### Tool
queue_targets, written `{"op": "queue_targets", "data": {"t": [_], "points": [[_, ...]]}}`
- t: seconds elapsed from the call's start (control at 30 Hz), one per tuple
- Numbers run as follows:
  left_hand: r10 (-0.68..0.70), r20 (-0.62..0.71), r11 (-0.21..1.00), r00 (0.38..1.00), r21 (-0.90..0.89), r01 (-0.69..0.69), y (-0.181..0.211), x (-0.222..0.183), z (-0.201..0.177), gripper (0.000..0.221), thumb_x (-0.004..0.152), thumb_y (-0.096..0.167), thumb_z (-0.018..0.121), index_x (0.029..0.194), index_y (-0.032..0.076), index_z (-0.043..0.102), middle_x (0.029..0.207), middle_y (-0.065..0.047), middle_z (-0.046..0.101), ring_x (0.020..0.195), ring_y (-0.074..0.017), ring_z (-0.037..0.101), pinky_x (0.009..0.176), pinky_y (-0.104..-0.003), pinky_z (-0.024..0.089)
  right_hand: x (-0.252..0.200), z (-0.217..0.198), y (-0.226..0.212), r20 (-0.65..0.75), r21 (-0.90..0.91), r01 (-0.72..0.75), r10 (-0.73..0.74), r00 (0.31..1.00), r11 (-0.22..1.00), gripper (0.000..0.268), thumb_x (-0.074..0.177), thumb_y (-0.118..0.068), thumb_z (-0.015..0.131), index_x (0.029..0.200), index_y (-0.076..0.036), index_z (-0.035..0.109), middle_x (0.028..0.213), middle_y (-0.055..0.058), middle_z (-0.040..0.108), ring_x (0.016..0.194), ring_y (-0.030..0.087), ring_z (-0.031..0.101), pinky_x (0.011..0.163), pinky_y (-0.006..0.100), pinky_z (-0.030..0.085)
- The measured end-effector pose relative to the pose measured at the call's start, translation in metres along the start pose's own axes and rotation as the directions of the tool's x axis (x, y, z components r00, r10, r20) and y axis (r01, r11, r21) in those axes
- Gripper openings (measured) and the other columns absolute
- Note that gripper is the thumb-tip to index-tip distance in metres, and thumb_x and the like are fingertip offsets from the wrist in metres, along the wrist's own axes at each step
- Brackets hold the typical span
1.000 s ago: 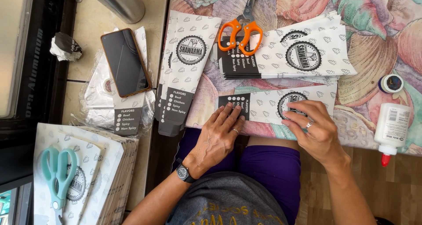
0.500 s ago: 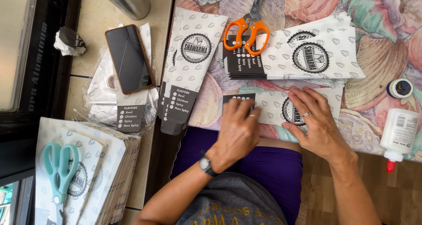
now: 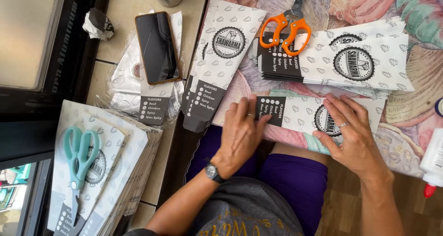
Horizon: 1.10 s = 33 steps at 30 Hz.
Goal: The person applies glue to the edges of paper shawarma wrappers, folds them into a sleeve shape, and stacks them. They handle one wrapper at a time, using a bottle of glue to apply an adhesive strip and their hands to press the seams together.
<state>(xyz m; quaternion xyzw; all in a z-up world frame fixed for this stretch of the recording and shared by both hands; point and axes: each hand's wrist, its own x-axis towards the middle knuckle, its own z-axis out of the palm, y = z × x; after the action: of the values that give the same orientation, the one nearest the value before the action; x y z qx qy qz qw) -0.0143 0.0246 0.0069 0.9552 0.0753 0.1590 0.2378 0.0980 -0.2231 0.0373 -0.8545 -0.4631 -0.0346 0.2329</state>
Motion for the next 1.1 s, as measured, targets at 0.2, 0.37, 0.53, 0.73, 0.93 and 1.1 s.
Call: {"op": "queue_targets", "data": {"t": [0.2, 0.37, 0.53, 0.73, 0.93, 1.1], "points": [[0.029, 0.106, 0.999, 0.994, -0.033, -0.026, -0.004, 0.001, -0.028, 0.055, 0.104, 0.024, 0.056, 0.146, -0.010, 0.047, 0.121, -0.015, 0.047, 0.089, -0.0312, 0.044, 0.076, -0.046, 0.048, 0.002, -0.002, -0.001, -0.014, 0.017, -0.007, 0.007, 1.000, 1.000, 0.075, 0.090, -0.030, 0.072, 0.152, 0.005, 0.048, 0.154, 0.019, 0.053, 0.142, 0.041, 0.045, 0.122, 0.052, 0.039], [0.042, 0.108, 0.999, 0.993, -0.039, -0.038, -0.003, 0.002, -0.030, 0.055, 0.103, 0.025, 0.055, 0.145, -0.010, 0.048, 0.123, -0.017, 0.048, 0.092, -0.0329, 0.046, 0.080, -0.047, 0.047, -0.015, -0.007, 0.003, -0.071, -0.190, -0.099, 0.087, 0.994, 0.977, 0.075, 0.096, -0.049, 0.058, 0.152, 0.000, 0.055, 0.157, 0.012, 0.055, 0.143, 0.045, 0.040, 0.117, 0.059, 0.039], [0.034, 0.101, 0.999, 0.994, -0.014, -0.033, -0.005, 0.001, -0.023, 0.055, 0.101, 0.027, 0.058, 0.143, -0.009, 0.052, 0.125, -0.017, 0.051, 0.096, -0.0344, 0.049, 0.079, -0.047, 0.048, -0.046, -0.017, 0.024, -0.134, -0.394, -0.295, 0.263, 0.956, 0.871, 0.088, 0.109, -0.065, 0.013, 0.156, -0.010, 0.064, 0.157, 0.001, 0.061, 0.141, 0.045, 0.040, 0.115, 0.061, 0.029], [0.038, 0.082, 0.997, 0.996, 0.058, -0.042, -0.005, -0.002, -0.021, 0.056, 0.102, 0.031, 0.058, 0.143, -0.007, 0.055, 0.125, -0.015, 0.051, 0.098, -0.0327, 0.049, 0.078, -0.046, 0.049, -0.071, -0.015, 0.034, -0.296, -0.543, -0.384, 0.257, 0.920, 0.747, 0.077, 0.125, -0.052, 0.037, 0.142, 0.010, 0.079, 0.149, 0.020, 0.076, 0.150, 0.045, 0.042, 0.122, 0.063, 0.025], [0.036, 0.073, 0.998, 0.997, 0.057, -0.040, -0.005, 0.001, -0.018, 0.055, 0.100, 0.029, 0.060, 0.142, -0.006, 0.054, 0.127, -0.019, 0.052, 0.101, -0.0371, 0.051, 0.081, -0.049, 0.049, -0.070, -0.002, -0.011, -0.220, -0.376, -0.260, 0.187, 0.957, 0.889, 0.032, 0.104, -0.029, 0.066, 0.131, -0.014, 0.075, 0.138, 0.004, 0.071, 0.139, 0.032, 0.051, 0.119, 0.052, 0.029], [0.098, 0.016, 0.987, 0.995, 0.126, -0.100, -0.002, -0.002, -0.021, 0.063, 0.102, 0.026, 0.061, 0.153, -0.005, 0.042, 0.119, -0.020, 0.056, 0.094, -0.0344, 0.052, 0.078, -0.048, 0.047, -0.134, -0.017, 0.042, -0.426, -0.347, -0.444, 0.283, 0.859, 0.826, 0.035, 0.089, 0.013, 0.075, 0.116, -0.005, 0.085, 0.145, 0.013, 0.074, 0.136, 0.037, 0.048, 0.121, 0.053, 0.038]]}}
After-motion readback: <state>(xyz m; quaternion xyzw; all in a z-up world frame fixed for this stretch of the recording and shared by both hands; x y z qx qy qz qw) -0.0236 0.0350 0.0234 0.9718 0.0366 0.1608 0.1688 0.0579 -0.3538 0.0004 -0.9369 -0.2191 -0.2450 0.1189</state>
